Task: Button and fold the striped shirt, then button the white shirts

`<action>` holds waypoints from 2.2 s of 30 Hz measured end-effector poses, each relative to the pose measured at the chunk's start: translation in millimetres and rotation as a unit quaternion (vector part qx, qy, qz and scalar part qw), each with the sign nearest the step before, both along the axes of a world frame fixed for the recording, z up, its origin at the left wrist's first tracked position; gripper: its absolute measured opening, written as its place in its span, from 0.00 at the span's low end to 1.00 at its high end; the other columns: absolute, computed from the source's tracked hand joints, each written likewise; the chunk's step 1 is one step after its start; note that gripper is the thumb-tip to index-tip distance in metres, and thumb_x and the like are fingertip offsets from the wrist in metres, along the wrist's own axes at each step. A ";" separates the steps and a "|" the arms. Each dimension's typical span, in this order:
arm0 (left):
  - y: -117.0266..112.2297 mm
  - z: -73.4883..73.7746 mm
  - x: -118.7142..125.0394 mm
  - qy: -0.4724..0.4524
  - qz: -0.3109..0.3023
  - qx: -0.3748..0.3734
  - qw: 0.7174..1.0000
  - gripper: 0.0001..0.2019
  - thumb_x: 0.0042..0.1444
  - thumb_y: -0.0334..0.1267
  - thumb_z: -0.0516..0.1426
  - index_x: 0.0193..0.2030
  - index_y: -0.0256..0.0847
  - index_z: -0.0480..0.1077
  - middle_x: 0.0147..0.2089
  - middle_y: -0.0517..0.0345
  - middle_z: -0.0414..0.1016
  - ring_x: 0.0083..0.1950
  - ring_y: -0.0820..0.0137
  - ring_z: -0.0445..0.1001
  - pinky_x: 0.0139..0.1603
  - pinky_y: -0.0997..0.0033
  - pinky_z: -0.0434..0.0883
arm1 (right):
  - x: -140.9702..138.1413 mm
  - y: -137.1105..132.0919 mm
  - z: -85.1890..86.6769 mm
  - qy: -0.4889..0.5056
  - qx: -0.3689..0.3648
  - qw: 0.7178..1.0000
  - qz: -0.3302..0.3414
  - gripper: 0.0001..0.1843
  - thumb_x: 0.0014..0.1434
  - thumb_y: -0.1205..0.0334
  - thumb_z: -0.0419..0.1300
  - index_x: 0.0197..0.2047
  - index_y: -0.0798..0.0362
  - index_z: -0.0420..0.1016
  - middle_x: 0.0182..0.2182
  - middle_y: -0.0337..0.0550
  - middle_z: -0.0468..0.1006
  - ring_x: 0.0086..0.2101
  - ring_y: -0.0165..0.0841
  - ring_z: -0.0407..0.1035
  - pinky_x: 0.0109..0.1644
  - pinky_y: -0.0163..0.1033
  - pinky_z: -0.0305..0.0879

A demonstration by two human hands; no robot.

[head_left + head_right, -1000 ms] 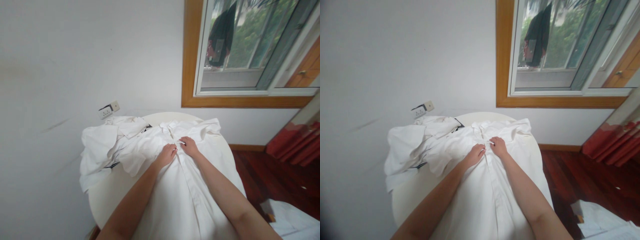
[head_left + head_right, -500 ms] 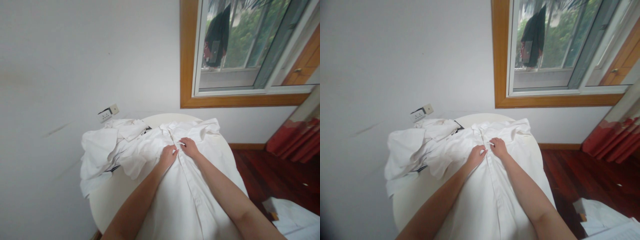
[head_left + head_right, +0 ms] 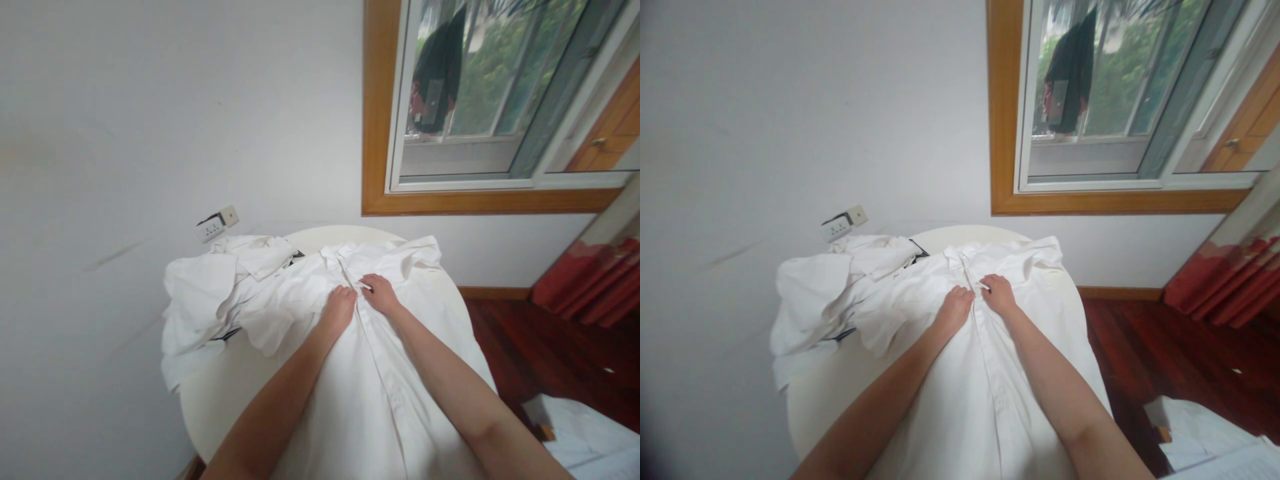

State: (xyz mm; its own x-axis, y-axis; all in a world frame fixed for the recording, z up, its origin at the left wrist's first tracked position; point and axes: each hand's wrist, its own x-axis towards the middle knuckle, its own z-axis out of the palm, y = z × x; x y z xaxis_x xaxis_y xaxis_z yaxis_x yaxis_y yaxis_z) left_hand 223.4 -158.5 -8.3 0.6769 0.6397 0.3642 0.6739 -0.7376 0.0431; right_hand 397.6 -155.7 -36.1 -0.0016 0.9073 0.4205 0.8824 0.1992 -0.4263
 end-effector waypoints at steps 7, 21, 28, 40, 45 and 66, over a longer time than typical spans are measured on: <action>3.5 1.8 -8.1 -0.121 -0.013 -0.034 0.992 0.10 0.62 0.39 0.49 0.39 0.40 0.71 0.39 0.53 0.73 0.44 0.65 0.68 0.48 0.63 0.63 | 6.9 3.0 -2.5 0.005 -0.002 1.000 -0.001 0.15 0.56 0.65 0.56 0.47 0.51 0.75 0.49 0.45 0.74 0.50 0.36 0.66 0.57 0.42 0.56; 4.1 26.5 -22.6 0.036 -0.018 0.070 0.997 0.06 0.57 0.34 0.54 0.34 0.39 0.72 0.41 0.48 0.69 0.51 0.59 0.63 0.53 0.56 0.59 | 26.7 32.4 -6.6 0.017 0.013 0.997 -0.070 0.17 0.51 0.72 0.57 0.45 0.52 0.76 0.47 0.45 0.77 0.47 0.37 0.69 0.55 0.40 0.59; -44.3 10.9 -15.7 -0.039 -0.082 -0.041 0.995 0.12 0.62 0.39 0.48 0.39 0.41 0.72 0.41 0.52 0.70 0.49 0.63 0.64 0.55 0.58 0.60 | 31.8 45.1 -6.6 0.015 0.008 0.996 -0.084 0.16 0.54 0.70 0.55 0.44 0.51 0.77 0.45 0.45 0.77 0.47 0.37 0.69 0.54 0.40 0.59; -24.2 -13.3 -28.4 -0.090 -0.151 -0.128 0.976 0.14 0.58 0.33 0.52 0.49 0.46 0.70 0.46 0.54 0.69 0.51 0.64 0.63 0.55 0.60 0.60 | 18.7 -10.3 22.8 0.017 0.058 0.981 0.186 0.26 0.46 0.72 0.53 0.49 0.51 0.75 0.51 0.46 0.73 0.51 0.36 0.65 0.58 0.45 0.58; -31.3 -5.0 -26.2 -0.077 -0.135 -0.107 0.982 0.16 0.58 0.29 0.49 0.50 0.47 0.70 0.43 0.54 0.68 0.49 0.64 0.62 0.53 0.61 0.61 | 10.8 -45.7 31.4 -0.010 -0.017 0.956 0.292 0.25 0.45 0.76 0.50 0.44 0.50 0.77 0.48 0.43 0.74 0.49 0.34 0.66 0.56 0.41 0.60; -15.0 -0.5 -30.1 -0.250 -0.078 -0.214 0.941 0.10 0.59 0.30 0.46 0.38 0.40 0.68 0.39 0.56 0.71 0.45 0.68 0.67 0.50 0.67 0.65 | -29.6 -28.8 10.1 0.226 -0.036 0.965 0.131 0.09 0.51 0.67 0.46 0.24 0.51 0.64 0.25 0.38 0.66 0.32 0.32 0.63 0.39 0.35 0.60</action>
State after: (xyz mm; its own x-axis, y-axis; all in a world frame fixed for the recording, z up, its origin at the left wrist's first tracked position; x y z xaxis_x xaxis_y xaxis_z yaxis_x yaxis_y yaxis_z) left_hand 193.2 -173.5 -8.9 0.5866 0.7080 0.3933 0.3753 -0.6679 0.6426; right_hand 368.0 -184.5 -26.0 -0.0656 0.9272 0.3687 0.5257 0.3462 -0.7770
